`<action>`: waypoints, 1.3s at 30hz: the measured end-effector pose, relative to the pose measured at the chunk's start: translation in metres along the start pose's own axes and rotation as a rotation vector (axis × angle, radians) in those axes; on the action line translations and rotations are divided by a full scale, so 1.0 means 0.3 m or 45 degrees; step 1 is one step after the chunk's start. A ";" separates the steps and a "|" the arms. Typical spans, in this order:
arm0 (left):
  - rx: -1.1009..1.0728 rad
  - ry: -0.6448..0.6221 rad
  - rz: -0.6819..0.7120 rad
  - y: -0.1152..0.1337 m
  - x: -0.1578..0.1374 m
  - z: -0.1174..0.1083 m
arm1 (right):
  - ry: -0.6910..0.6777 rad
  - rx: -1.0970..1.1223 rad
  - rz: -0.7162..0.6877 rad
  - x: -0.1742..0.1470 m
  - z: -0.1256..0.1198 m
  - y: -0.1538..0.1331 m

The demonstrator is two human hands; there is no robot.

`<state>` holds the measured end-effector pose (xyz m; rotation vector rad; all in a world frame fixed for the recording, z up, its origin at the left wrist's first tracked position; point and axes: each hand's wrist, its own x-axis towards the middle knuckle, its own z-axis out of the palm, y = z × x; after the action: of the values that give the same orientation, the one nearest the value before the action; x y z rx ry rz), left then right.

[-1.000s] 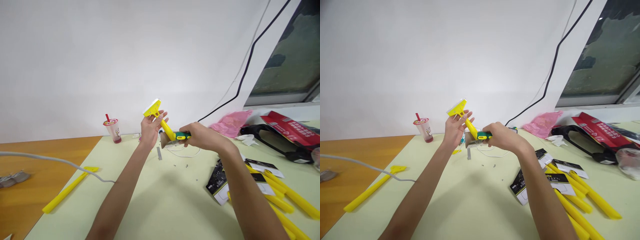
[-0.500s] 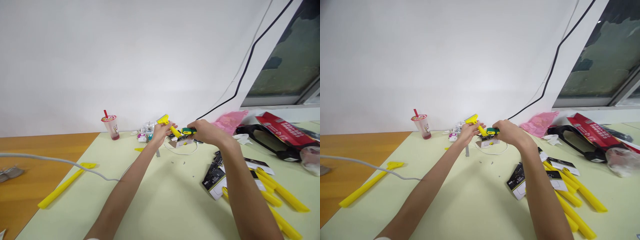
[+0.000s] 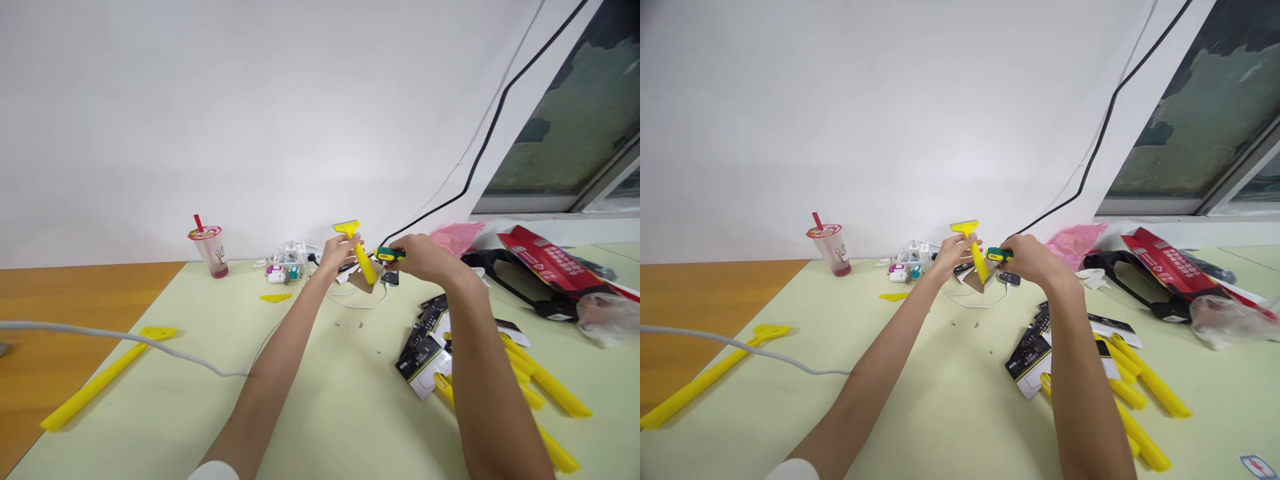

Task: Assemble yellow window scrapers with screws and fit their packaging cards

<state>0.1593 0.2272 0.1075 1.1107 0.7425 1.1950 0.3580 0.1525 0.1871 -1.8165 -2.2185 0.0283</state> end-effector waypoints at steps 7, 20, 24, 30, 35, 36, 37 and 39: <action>0.083 -0.020 0.016 0.000 0.018 0.002 | 0.048 0.008 0.115 0.012 0.002 0.054; -0.099 0.044 0.132 0.011 0.038 -0.031 | 0.304 0.198 -0.034 0.062 0.054 0.060; -0.039 0.263 0.566 0.105 0.033 -0.088 | 0.434 0.127 0.074 0.119 0.169 0.171; 0.058 0.059 0.801 0.302 -0.123 -0.098 | 0.069 -0.117 0.054 0.097 0.501 0.236; 0.185 -0.101 0.943 0.406 -0.339 -0.028 | 0.169 -0.266 -0.005 0.032 0.689 0.222; 0.224 -0.134 0.982 0.415 -0.378 -0.019 | 0.176 -0.271 0.001 0.031 0.704 0.222; 0.274 -0.177 1.021 0.422 -0.413 -0.013 | 0.179 -0.272 0.003 0.032 0.714 0.224; 0.376 -0.262 1.096 0.429 -0.472 -0.008 | 0.174 -0.268 -0.006 0.041 0.725 0.231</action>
<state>0.0786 0.0899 0.2137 1.8723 0.2656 1.6681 0.3742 0.2132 -0.0327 -1.8561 -2.1996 -0.3322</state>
